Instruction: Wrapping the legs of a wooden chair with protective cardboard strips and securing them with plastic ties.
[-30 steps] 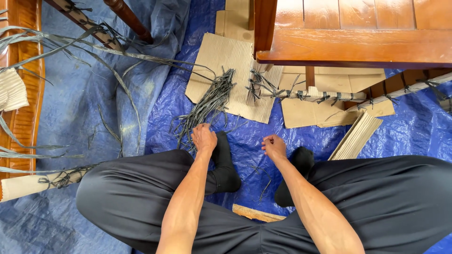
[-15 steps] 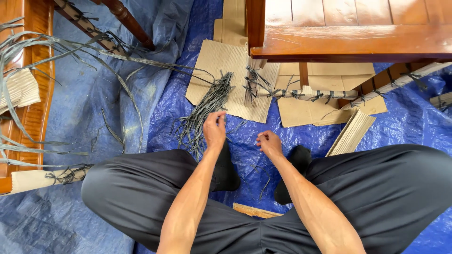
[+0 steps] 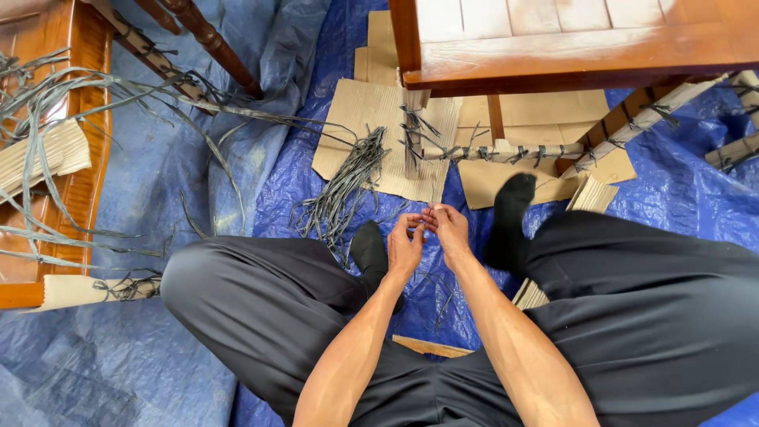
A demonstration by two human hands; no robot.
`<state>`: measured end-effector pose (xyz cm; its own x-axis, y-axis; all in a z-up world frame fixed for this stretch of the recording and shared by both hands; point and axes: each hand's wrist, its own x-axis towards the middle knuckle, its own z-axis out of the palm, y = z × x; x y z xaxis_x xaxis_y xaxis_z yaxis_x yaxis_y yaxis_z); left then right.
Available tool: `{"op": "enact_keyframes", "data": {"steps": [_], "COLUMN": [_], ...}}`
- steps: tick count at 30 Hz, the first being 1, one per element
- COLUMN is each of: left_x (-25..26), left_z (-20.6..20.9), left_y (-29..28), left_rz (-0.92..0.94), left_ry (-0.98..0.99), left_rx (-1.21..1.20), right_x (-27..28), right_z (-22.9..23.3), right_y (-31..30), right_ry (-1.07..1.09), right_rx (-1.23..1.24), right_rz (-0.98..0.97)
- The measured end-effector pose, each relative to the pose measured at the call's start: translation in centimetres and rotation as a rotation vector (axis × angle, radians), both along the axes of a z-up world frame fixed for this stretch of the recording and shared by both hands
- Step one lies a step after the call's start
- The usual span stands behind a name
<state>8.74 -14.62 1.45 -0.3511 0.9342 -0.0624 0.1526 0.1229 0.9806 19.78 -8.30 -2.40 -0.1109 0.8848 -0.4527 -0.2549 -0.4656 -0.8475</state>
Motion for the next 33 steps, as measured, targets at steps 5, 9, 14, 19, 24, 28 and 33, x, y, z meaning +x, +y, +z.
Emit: {"op": "enact_keyframes", "data": {"steps": [5,9,14,19,24,28,33], "left_x": [1.0,1.4,-0.8,-5.9,-10.5,-12.1,-12.2], "left_z": [0.6,-1.6,-5.7,-5.9,-0.2,3.5,1.5], "left_y": [-0.7,-0.2,3.9,8.3,16.5,21.7,24.6], "left_rz": [-0.054,-0.022,0.091,0.157,0.102,-0.024,-0.41], "left_ry": [-0.003,-0.001,-0.017,0.01,0.338,0.514,0.541], "left_rx": [-0.033,-0.049,-0.021,0.069,0.102,0.274,-0.057], "right_x": [0.7,0.2,-1.5,-0.7,-0.2,-1.3,-3.3], "right_z": [-0.8,-1.4,2.9,3.2,1.4,-4.8,-4.6], "right_y": [0.2,1.2,6.1,12.8,20.3,25.3,26.1], "right_ry": [-0.058,-0.065,-0.114,-0.368,-0.784,-1.014,-1.199], "right_rx": [0.045,0.044,0.109,0.375,0.524,0.713,1.328], "right_rz": [-0.008,-0.102,-0.309,-0.316,0.032,0.32,0.348]}}
